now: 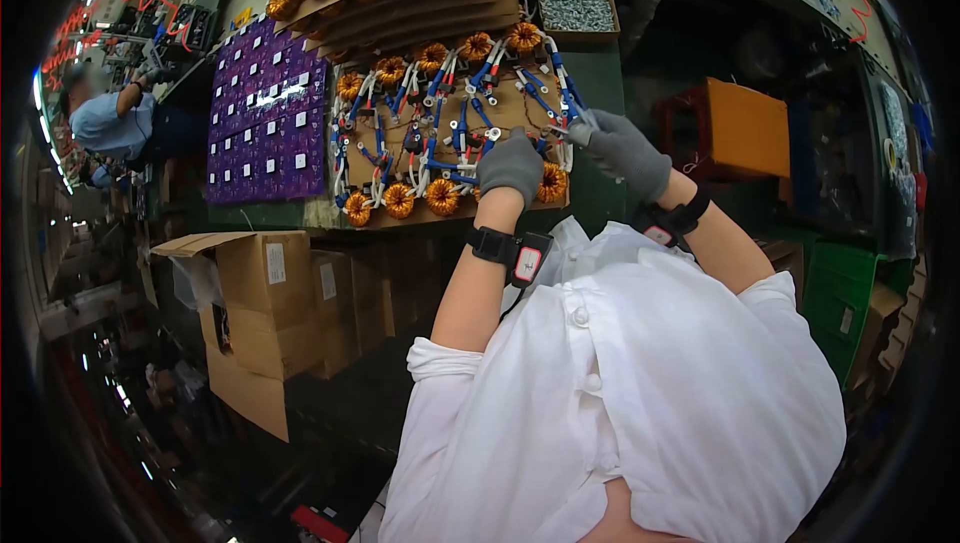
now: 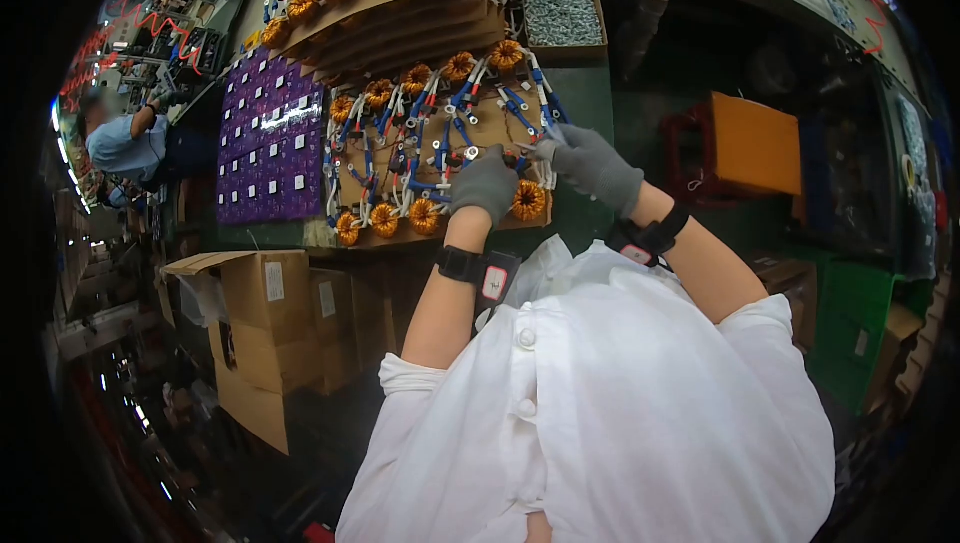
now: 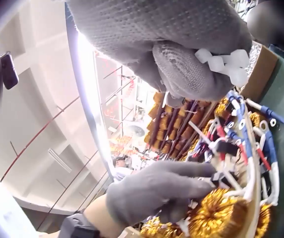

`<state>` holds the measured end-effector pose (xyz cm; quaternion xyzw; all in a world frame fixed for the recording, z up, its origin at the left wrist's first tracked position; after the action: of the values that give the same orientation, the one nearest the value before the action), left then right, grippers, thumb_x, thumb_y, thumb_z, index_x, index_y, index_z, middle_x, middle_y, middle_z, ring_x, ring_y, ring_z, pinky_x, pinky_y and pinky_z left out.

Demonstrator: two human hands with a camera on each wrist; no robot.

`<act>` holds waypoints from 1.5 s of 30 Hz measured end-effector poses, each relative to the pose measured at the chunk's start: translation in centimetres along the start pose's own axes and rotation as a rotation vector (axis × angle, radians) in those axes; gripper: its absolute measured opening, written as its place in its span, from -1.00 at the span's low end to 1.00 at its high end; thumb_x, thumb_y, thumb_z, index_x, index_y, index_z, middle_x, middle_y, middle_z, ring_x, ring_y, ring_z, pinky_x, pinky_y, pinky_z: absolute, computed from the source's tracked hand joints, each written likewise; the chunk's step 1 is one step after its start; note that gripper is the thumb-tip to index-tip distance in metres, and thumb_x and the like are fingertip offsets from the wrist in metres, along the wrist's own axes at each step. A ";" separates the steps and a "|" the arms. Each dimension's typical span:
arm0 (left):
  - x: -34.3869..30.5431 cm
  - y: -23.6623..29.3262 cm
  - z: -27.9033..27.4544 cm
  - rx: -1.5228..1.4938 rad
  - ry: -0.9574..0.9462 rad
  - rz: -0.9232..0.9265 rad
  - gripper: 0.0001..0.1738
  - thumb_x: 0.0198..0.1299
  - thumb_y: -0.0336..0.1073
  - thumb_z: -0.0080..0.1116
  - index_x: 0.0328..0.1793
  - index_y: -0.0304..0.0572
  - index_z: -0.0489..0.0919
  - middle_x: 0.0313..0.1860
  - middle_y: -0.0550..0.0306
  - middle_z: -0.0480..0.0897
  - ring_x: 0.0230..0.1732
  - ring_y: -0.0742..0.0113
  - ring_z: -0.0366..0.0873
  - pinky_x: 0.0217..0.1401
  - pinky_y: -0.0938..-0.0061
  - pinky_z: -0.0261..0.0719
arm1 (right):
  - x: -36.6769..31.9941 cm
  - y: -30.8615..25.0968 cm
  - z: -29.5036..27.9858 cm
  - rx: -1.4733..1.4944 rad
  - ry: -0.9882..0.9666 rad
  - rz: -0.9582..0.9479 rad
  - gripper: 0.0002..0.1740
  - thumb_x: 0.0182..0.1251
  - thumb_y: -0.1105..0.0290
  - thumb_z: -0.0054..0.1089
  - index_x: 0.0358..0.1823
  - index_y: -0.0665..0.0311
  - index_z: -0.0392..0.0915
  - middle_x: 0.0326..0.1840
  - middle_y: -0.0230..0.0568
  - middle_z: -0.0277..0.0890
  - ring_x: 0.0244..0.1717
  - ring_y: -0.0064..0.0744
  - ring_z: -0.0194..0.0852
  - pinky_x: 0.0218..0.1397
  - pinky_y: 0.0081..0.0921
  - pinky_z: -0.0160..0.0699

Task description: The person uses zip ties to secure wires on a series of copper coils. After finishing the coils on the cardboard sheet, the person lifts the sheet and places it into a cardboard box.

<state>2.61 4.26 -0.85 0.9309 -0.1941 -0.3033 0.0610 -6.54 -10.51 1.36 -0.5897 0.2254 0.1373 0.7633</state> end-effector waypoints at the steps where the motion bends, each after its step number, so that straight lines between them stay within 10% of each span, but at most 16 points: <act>1: 0.0 0.2 -0.2 -0.002 -0.038 -0.046 -0.56 0.20 -0.16 0.01 0.17 -0.18 0.39 -0.07 -0.21 0.64 -0.01 -0.11 0.60 0.04 0.13 0.51 | -0.3 -0.5 0.5 -0.152 -0.022 0.010 -0.71 0.36 0.14 0.13 -0.13 0.21 0.47 -0.59 -0.58 0.26 -0.65 -0.77 0.15 -0.64 -0.72 0.08; 5: -0.6 0.1 -1.7 -0.004 0.021 -0.029 -0.54 0.19 -0.13 0.02 0.18 -0.17 0.37 -0.05 -0.20 0.63 0.02 -0.07 0.60 0.06 0.16 0.51 | 1.5 3.1 1.5 -0.251 -0.047 -0.162 -0.68 0.40 0.19 0.07 -0.09 0.34 0.46 -0.32 -0.31 0.51 -0.30 -0.51 0.39 -0.18 -0.52 0.40; 12: 1.0 -0.4 -0.2 0.036 0.026 -0.085 -0.47 0.12 -0.13 0.13 0.21 -0.18 0.40 -0.08 -0.17 0.65 -0.01 -0.07 0.61 0.04 0.18 0.52 | 3.4 6.2 2.1 -0.345 0.103 -0.281 -0.72 0.41 0.23 0.03 -0.09 0.32 0.42 -0.28 -0.13 0.54 -0.26 -0.37 0.47 -0.11 -0.40 0.43; 19: -1.9 -3.8 2.2 -0.978 0.579 -0.006 -0.25 0.11 -0.34 0.16 0.47 -0.04 0.19 -0.22 -0.02 0.69 -0.27 0.24 0.65 -0.20 0.36 0.56 | 3.6 6.2 2.9 -0.544 0.164 -0.227 -0.74 0.41 0.25 -0.04 -0.04 0.29 0.39 -0.28 -0.01 0.56 -0.23 -0.15 0.56 -0.12 -0.33 0.46; 27: -3.0 -2.9 4.5 -0.971 0.453 0.001 -0.20 0.14 -0.23 0.21 0.47 -0.18 0.10 -0.15 -0.08 0.67 -0.15 0.14 0.64 -0.08 0.34 0.54 | 3.6 5.7 2.5 -0.031 0.091 -0.352 -0.73 0.39 0.28 0.05 -0.19 0.39 0.52 -0.34 -0.34 0.53 -0.31 -0.62 0.40 -0.23 -0.55 0.42; 31: -3.4 -2.3 4.2 -0.746 0.453 0.073 -0.38 0.14 -0.12 0.20 0.30 -0.17 0.34 -0.09 -0.07 0.65 -0.08 0.09 0.62 -0.03 0.31 0.52 | 2.8 2.6 1.6 -0.273 0.044 -0.241 -0.72 0.33 0.31 0.10 -0.10 0.39 0.55 -0.36 -0.37 0.52 -0.32 -0.66 0.35 -0.22 -0.57 0.39; 45: -1.8 -3.9 4.2 -1.063 0.338 0.117 -0.54 0.10 -0.20 0.27 0.08 -0.32 0.55 -0.24 0.06 0.65 -0.28 0.42 0.58 -0.24 0.54 0.55 | 5.1 0.4 1.8 -0.709 0.026 -0.230 -0.70 0.07 0.20 0.30 -0.29 0.30 0.66 -0.45 -0.08 0.60 -0.42 -0.27 0.57 -0.27 -0.43 0.48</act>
<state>0.09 8.59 -4.13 0.7955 -0.0536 -0.2023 0.5687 -2.00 -8.99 -1.16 -0.8406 0.1055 0.1127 0.5191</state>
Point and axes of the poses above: each hand's wrist, its own x-axis towards the middle knuckle, its own z-axis out of the palm, y = z × x, the point moved 1 cm from there along x, towards the middle knuckle
